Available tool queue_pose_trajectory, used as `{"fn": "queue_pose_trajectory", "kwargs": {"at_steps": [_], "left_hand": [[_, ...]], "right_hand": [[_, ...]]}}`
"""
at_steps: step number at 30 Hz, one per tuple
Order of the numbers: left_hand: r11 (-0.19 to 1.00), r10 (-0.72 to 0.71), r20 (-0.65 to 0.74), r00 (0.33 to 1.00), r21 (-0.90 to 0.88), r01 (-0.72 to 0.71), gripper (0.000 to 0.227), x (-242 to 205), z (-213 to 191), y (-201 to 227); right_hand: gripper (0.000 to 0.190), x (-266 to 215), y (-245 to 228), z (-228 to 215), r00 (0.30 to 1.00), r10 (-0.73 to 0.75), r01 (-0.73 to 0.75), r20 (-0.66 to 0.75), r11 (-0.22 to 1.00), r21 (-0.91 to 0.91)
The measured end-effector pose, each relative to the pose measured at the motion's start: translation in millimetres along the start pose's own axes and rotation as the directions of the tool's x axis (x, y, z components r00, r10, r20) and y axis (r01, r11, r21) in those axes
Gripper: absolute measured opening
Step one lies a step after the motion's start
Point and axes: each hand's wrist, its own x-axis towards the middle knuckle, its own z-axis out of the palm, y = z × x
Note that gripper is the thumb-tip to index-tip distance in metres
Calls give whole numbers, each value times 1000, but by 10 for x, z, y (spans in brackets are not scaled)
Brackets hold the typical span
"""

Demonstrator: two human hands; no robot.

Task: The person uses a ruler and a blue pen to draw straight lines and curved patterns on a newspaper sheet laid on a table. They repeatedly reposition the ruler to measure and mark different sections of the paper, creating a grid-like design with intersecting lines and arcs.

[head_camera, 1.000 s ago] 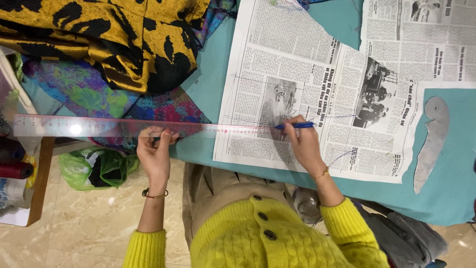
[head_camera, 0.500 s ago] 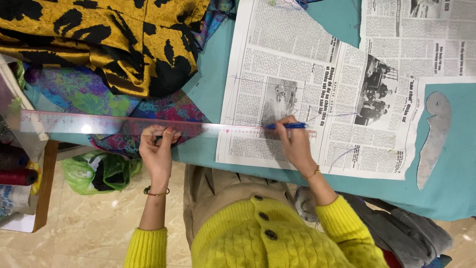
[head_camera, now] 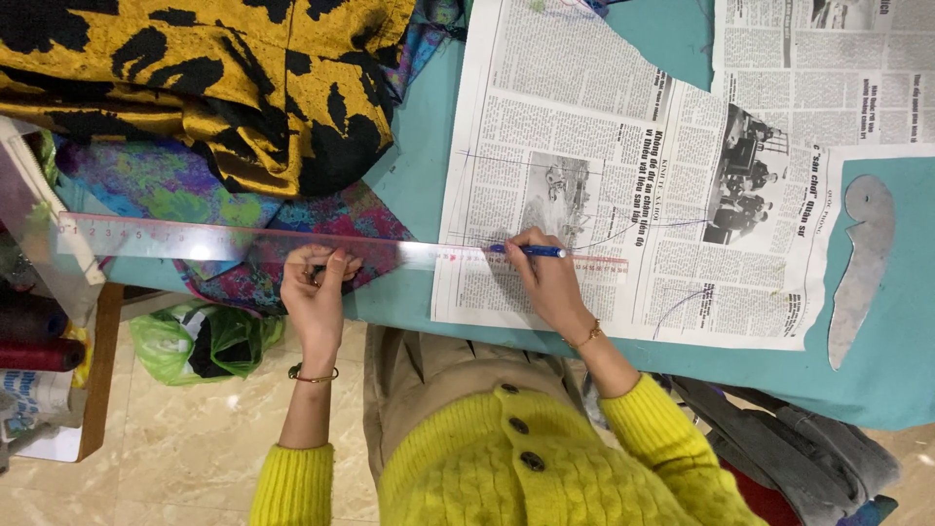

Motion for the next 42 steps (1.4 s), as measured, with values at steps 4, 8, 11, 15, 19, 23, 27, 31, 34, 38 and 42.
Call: {"fn": "queue_pose_trajectory", "kwargs": {"at_steps": [4,8,11,15,19,23,27,31,34,38,42], "left_hand": [[1000,14,-15,1000,26,-14,10,16,9,75],[1000,-17,-43,999,-19,16,12,34,18,87],[1000,-8,-36,999,-8,8,11,51,5,42],[1000,6,-21,1000,-1,-6,10,69,8,35],[1000,-4,-31,1000,-2,4,11,66,-9,66],[1000,8,-2,1000,-1,-8,9,73,-13,49],[998,30,3,1000,47,-30,7,60,-20,127],[997,48,8,999,67,-48,9,77,-8,96],[996,47,4,999,82,-47,9,72,-13,75],[998,17,24,1000,54,-18,9,76,-26,81],[991,58,15,998,120,-59,11,77,-11,119]], "right_hand": [[13,-22,37,-68,999,33,-33,17,999,3],[12,8,56,37,998,56,-56,-3,998,10],[13,37,91,150,999,44,-44,8,999,-21],[14,0,47,-1,995,98,-98,0,992,82],[12,47,-155,-102,999,9,-7,-37,998,64],[15,104,-224,-21,1000,-4,7,-29,994,113],[16,165,-327,61,1000,-2,3,-5,984,179],[12,218,-424,139,999,-30,25,22,980,196],[12,262,-521,121,999,-37,28,36,977,210],[12,297,-318,151,999,-50,48,4,976,212],[9,298,-297,22,999,-25,29,-22,975,220]]}}
